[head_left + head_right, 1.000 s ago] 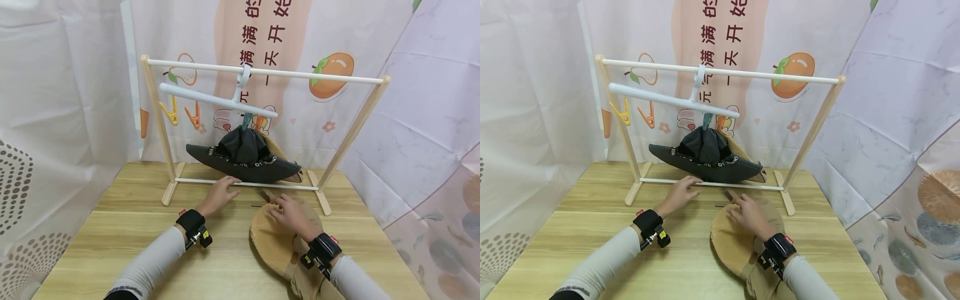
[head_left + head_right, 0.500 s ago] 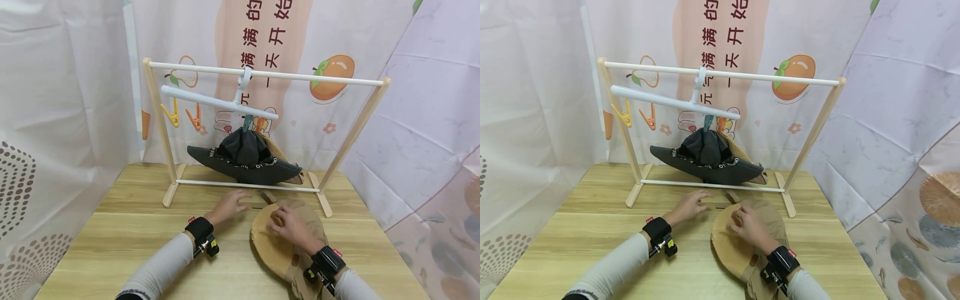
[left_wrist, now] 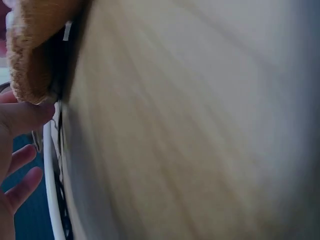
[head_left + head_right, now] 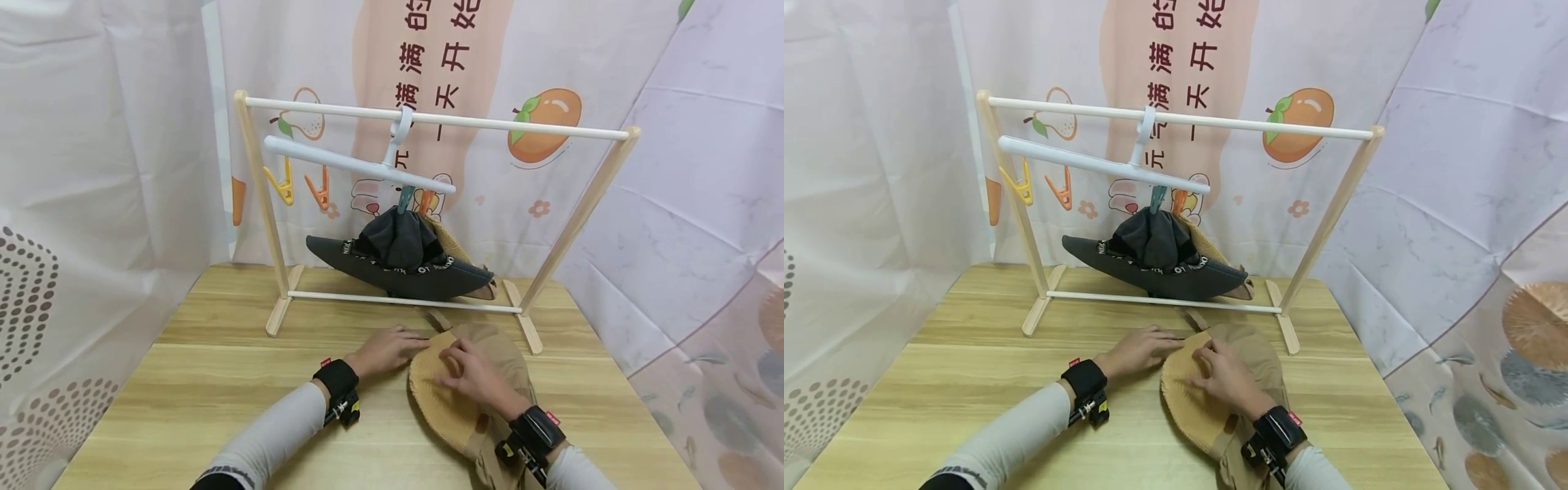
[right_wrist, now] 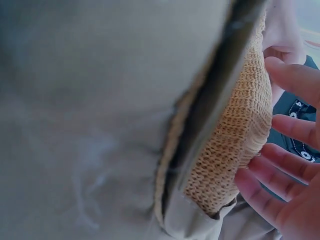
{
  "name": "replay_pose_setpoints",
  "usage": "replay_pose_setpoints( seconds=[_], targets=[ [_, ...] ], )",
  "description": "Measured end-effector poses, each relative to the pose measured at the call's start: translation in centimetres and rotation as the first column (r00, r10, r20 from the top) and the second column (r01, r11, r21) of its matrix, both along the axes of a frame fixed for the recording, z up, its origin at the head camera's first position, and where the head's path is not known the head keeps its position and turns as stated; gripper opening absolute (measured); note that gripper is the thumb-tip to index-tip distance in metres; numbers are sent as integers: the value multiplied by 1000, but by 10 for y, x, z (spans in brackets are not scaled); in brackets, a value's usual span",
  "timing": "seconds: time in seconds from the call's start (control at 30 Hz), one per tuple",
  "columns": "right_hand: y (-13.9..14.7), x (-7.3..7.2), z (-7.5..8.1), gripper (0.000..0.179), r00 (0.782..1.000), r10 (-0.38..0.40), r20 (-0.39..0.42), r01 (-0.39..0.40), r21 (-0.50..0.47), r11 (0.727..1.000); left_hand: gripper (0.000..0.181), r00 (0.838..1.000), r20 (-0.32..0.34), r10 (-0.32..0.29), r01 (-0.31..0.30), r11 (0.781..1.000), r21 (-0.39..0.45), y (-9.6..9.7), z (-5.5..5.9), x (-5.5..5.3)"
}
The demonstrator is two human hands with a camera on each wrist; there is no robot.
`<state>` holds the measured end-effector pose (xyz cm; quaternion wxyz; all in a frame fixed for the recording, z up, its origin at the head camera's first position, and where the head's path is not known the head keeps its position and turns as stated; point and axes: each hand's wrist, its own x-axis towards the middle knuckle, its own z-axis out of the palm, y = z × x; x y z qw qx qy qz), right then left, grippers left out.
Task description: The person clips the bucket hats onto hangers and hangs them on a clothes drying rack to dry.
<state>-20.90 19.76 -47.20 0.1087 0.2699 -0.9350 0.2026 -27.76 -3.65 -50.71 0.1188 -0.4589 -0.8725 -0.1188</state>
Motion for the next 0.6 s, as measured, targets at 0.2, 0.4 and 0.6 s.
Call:
replay_pose_setpoints(
  seconds=[0.2, 0.4, 0.6],
  targets=[
    [0, -1, -1, 43, 999, 15, 36, -16, 34, 999, 48, 993, -116, -28, 19, 997, -75, 4, 2, 0],
    [0, -2, -7, 39, 995, 46, 85, -53, 78, 996, 52, 986, -132, -99, 75, 982, -175, 7, 4, 3],
    [2, -2, -14, 27, 991, 60, 122, -74, 113, 991, 47, 994, -18, -106, 97, 955, -280, 7, 2, 6]
  ],
)
